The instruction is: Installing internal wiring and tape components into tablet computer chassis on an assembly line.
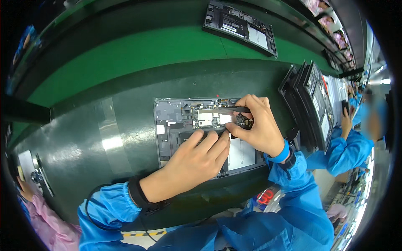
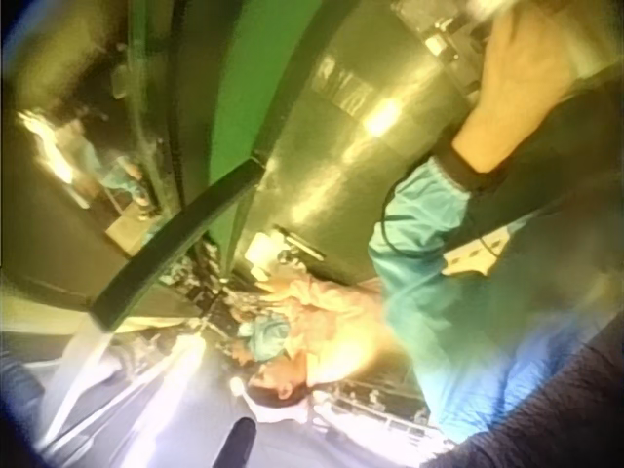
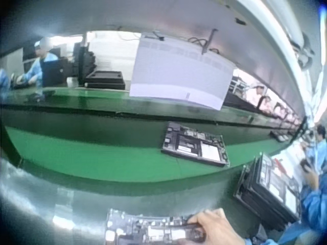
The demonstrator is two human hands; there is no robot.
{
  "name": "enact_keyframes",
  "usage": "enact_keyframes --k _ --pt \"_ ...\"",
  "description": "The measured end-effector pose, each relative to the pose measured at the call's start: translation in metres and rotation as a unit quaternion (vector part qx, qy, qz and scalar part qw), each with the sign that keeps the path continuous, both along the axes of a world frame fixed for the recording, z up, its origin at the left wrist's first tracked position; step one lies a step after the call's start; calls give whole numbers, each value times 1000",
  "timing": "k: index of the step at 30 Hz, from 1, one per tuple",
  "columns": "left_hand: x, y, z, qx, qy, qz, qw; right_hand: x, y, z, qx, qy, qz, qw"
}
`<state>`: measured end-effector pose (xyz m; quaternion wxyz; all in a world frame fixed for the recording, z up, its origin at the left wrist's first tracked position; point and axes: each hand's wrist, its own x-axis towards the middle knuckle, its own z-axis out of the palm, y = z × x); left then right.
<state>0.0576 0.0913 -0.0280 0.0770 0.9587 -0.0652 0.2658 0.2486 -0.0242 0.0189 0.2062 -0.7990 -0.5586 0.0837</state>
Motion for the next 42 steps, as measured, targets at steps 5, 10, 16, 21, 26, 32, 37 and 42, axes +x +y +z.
enact_keyframes --k 5,10,16,21,26,32,37,42 --pt "-2 1 -4 -14 -18 -4 1000 -2 4 1 38 1 -53 998" --pt "-2 1 -5 -26 -25 -14 999 15 -20 7 90 -213 206 951" --pt "-2 1 -6 -8 -19 -12 1000 9 -20 7 58 -236 274 931" --pt "-3 2 -4 -8 -15 -10 1000 7 -19 8 53 -257 285 922" --pt "-6 -2 -3 -2 -9 -8 1000 3 -20 15 35 -247 284 926" --pt "-8 8 6 -35 -14 -26 999 -9 -75 41 16 31 45 998" --pt "-50 -45 42 41 33 -208 977 -29 -186 34 129 41 -102 986" --pt "-61 -66 10 210 129 -216 945 -62 -220 29 82 13 -46 996"
